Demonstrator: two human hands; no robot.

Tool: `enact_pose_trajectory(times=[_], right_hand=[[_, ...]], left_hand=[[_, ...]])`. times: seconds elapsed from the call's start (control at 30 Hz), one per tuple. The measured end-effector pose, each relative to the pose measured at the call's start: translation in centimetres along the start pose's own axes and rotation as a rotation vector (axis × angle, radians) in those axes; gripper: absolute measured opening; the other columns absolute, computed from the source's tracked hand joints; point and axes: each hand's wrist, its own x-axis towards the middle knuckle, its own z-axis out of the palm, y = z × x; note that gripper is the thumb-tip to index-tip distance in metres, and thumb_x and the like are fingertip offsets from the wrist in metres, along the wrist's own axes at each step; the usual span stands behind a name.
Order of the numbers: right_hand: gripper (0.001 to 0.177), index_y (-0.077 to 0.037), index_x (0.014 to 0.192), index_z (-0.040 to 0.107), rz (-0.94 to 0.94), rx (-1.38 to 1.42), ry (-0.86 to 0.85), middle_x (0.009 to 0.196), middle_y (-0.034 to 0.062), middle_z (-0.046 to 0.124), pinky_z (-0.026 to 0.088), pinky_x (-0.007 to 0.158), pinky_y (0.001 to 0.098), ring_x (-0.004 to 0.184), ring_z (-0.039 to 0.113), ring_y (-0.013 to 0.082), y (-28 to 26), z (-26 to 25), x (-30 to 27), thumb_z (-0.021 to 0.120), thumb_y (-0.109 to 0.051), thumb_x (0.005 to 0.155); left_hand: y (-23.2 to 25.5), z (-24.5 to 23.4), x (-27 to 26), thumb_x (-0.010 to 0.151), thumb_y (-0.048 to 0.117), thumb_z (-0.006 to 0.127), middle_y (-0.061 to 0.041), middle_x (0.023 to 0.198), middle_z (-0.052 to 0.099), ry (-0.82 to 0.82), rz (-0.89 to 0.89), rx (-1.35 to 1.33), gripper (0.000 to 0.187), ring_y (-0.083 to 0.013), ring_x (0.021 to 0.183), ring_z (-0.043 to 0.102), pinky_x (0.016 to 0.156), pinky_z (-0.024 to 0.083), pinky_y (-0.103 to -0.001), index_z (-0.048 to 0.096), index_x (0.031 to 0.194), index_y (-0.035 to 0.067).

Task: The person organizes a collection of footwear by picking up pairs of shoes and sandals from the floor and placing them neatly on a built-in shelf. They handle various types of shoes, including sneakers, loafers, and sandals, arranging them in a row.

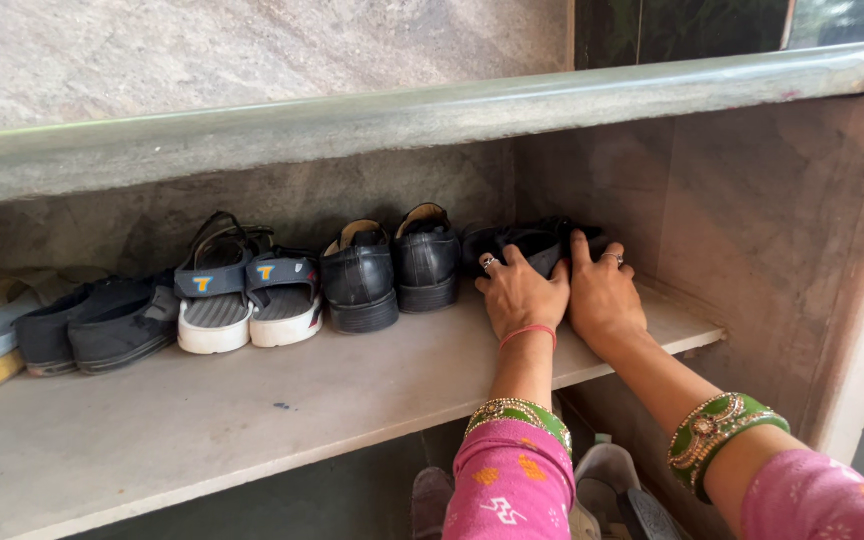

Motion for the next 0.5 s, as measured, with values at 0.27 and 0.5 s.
enact_pose_trajectory(times=[0.27,0.5], right_hand=[[0.075,-0.011,0.156,0.025,0.042,-0.018,0.013,0.137,0.03,0.047,0.058,0.09,0.0494,0.124,0.054,0.0479,-0.6,-0.7,-0.5,0.062,-0.019,0.092],[0.033,0.007,0.128,0.048,0.067,0.133,0.155,0.131,0.0338,0.056,0.058,0.088,0.0511,0.107,0.066,0.0475,1.0,0.8,0.6,0.055,-0.001,0.097]], left_hand=[[-0.2,-0.7,-0.3,0.084,0.04,0.074,-0.031,0.142,0.045,-0.067,-0.033,-0.088,0.069,-0.0492,0.124,0.052,0.105,0.048,-0.048,0.051,0.136,0.001],[-0.1,-0.6,-0.5,0.085,0.026,0.081,-0.029,0.138,0.046,-0.014,-0.144,-0.237,0.061,-0.0435,0.126,0.054,0.104,0.05,-0.046,0.05,0.132,0.001]])
